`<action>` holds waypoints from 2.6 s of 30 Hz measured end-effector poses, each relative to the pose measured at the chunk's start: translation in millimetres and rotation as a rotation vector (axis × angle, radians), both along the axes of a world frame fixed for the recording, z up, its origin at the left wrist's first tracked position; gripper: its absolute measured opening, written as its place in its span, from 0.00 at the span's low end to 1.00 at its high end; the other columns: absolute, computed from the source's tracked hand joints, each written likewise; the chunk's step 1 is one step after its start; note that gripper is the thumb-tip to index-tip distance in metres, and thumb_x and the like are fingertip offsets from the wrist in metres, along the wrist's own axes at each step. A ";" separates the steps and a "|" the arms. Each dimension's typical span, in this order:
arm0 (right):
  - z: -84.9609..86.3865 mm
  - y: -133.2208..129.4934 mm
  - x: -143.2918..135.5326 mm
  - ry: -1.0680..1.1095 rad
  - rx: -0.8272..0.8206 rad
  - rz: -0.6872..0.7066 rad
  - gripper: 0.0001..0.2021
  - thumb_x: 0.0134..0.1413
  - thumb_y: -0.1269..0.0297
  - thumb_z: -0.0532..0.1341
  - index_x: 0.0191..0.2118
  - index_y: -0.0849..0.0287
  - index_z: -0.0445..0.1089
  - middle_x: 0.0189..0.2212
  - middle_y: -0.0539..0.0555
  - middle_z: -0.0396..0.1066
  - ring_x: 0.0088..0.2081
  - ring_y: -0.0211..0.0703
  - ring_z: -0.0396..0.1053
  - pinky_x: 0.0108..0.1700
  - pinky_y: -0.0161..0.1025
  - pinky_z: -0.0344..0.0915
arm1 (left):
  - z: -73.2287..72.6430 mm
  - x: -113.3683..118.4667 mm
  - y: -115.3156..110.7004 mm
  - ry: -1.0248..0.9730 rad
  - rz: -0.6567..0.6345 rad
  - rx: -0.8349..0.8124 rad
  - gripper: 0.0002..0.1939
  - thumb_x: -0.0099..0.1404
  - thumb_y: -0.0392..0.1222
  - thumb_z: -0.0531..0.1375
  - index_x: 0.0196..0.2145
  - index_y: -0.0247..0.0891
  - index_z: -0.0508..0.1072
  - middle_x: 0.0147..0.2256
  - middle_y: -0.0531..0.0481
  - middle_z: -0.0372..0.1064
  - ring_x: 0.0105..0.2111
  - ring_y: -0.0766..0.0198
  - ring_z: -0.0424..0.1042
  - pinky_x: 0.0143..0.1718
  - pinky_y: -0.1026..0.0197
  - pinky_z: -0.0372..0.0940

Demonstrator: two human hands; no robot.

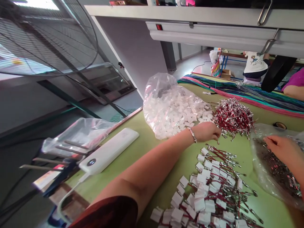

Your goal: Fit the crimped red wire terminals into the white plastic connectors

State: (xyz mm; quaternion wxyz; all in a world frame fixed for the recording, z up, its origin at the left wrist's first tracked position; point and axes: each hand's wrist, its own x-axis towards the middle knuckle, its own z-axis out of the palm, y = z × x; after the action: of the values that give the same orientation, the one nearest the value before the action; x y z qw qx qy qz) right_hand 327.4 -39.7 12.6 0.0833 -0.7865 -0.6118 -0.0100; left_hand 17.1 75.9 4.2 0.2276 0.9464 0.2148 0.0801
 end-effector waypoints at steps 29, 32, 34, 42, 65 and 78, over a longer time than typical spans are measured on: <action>-2.7 -20.5 -116.4 0.880 0.118 0.351 0.10 0.54 0.57 0.57 0.32 0.56 0.71 0.52 0.58 0.66 0.36 0.42 0.70 0.27 0.37 0.68 | 12.9 30.0 -35.6 -0.827 0.470 -0.849 0.07 0.67 0.37 0.51 0.30 0.37 0.59 0.23 0.53 0.69 0.16 0.74 0.65 0.17 0.68 0.61; -8.1 -17.4 -113.6 0.906 0.119 0.316 0.10 0.54 0.57 0.58 0.32 0.57 0.71 0.54 0.59 0.65 0.40 0.45 0.70 0.29 0.38 0.71 | 13.5 33.0 -41.9 -0.818 0.388 -0.915 0.06 0.67 0.37 0.51 0.31 0.38 0.58 0.23 0.54 0.69 0.16 0.74 0.66 0.18 0.68 0.62; -11.8 -14.0 -109.3 0.881 0.148 0.294 0.10 0.54 0.58 0.58 0.31 0.57 0.71 0.54 0.60 0.64 0.41 0.46 0.71 0.30 0.40 0.71 | 10.5 35.2 -43.2 -0.820 0.366 -0.956 0.06 0.68 0.37 0.51 0.31 0.38 0.57 0.23 0.54 0.69 0.16 0.73 0.67 0.18 0.68 0.62; -21.9 -4.2 -101.0 0.480 0.226 0.511 0.07 0.55 0.65 0.58 0.33 0.56 0.73 0.37 0.56 0.75 0.43 0.49 0.69 0.46 0.49 0.64 | 2.0 39.2 -44.7 -0.916 0.324 -1.139 0.07 0.66 0.39 0.53 0.31 0.38 0.57 0.25 0.50 0.72 0.21 0.68 0.73 0.22 0.67 0.64; 2.3 -16.8 -116.9 0.605 0.178 0.616 0.07 0.55 0.67 0.56 0.27 0.56 0.67 0.27 0.51 0.69 0.32 0.41 0.65 0.35 0.40 0.62 | -2.0 29.8 -38.0 -0.409 0.016 0.151 0.37 0.62 0.27 0.49 0.66 0.40 0.42 0.43 0.49 0.73 0.50 0.61 0.67 0.60 0.46 0.50; 8.0 -20.6 -103.9 0.799 0.174 0.362 0.11 0.55 0.58 0.56 0.29 0.57 0.70 0.24 0.49 0.68 0.25 0.38 0.62 0.28 0.35 0.58 | -5.7 27.5 -36.1 -0.469 0.144 0.312 0.11 0.69 0.38 0.51 0.37 0.37 0.74 0.34 0.48 0.70 0.35 0.65 0.69 0.35 0.62 0.66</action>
State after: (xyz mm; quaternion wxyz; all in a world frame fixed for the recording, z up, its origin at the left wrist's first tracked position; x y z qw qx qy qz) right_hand 223.5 -60.3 20.6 0.3795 -0.5988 -0.6564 0.2580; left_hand 44.6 39.8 -1.5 0.1164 0.9079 0.2078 0.3449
